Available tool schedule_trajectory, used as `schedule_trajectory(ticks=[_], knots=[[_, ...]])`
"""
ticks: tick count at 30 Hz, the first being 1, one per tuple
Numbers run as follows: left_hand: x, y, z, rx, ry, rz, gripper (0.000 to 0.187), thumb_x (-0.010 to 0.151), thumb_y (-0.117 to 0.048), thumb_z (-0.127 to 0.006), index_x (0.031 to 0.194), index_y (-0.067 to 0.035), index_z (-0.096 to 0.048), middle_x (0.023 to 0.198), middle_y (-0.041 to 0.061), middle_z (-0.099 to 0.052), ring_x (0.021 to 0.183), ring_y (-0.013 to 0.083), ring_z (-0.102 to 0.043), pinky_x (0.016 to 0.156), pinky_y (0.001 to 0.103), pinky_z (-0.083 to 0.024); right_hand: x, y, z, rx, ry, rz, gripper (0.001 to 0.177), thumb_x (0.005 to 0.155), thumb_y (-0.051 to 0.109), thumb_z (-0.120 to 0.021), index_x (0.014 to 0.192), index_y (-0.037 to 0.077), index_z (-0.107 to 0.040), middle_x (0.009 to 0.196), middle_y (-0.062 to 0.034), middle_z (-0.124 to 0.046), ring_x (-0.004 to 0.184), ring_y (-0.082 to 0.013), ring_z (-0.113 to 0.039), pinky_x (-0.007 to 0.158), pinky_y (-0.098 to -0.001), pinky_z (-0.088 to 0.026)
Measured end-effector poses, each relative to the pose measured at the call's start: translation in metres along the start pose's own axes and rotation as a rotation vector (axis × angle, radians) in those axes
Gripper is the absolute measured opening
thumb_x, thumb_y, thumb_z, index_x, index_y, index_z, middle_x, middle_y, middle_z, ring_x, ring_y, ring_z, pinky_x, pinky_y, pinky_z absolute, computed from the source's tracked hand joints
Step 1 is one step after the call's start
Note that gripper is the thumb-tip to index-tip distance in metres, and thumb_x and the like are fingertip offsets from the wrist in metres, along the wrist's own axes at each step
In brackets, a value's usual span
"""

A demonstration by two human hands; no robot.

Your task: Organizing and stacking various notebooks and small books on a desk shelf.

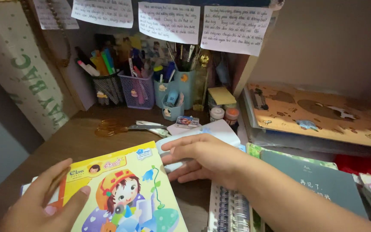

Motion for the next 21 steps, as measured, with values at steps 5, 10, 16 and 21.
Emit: schedule_trajectory(ticks=[5,10,16,21], knots=[[-0.032,-0.041,0.007,-0.204,-0.046,0.039,0.057,0.084,0.001,-0.069,0.138,-0.015,-0.063,0.154,-0.003,-0.060,0.135,0.0140,-0.059,0.100,0.036,-0.049,-0.007,0.003,-0.001,0.006,0.004,0.005,0.050,0.085,0.012,-0.065,0.135,0.009,-0.071,0.118,-0.0115,-0.079,0.093,-0.0300,-0.075,0.079,-0.0321,-0.057],[0.006,-0.004,0.025,-0.472,-0.057,-0.039,0.064,0.090,0.008,-0.056,0.151,-0.011,-0.049,0.161,0.005,-0.049,0.145,0.0162,-0.046,0.081,0.051,-0.046,0.004,-0.004,0.003,0.080,0.013,0.006,0.055,0.084,0.009,-0.064,0.139,0.007,-0.068,0.121,-0.0131,-0.077,0.087,-0.0294,-0.070,0.084,-0.0350,-0.058],[-0.013,-0.036,0.012,-1.708,1.106,-0.230,0.045,0.120,0.018,-0.082,0.154,0.014,-0.053,0.155,0.035,-0.045,0.136,0.0540,-0.043,0.101,0.076,-0.044,0.008,-0.008,0.005,0.117,0.102,0.026,0.050,0.088,0.006,-0.062,0.137,0.007,-0.072,0.110,-0.0102,-0.077,0.086,-0.0206,-0.068,0.084,-0.0332,-0.056],[-0.009,-0.007,-0.005,-0.566,0.319,0.565,0.052,0.105,-0.001,-0.033,0.152,-0.001,-0.054,0.144,0.033,-0.064,0.125,0.0528,-0.054,0.107,0.063,-0.037,0.015,-0.017,0.006,0.064,0.228,0.054,0.020,0.090,0.008,-0.069,0.110,0.005,-0.074,0.106,-0.0109,-0.078,0.089,-0.0200,-0.072,0.080,-0.0328,-0.059]])
Point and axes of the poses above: each hand's wrist, its own x-axis towards the middle knuckle, its own z-axis out of the back of the hand, y = z × x, the point moved 5 cm from there along x, towards the middle knuckle
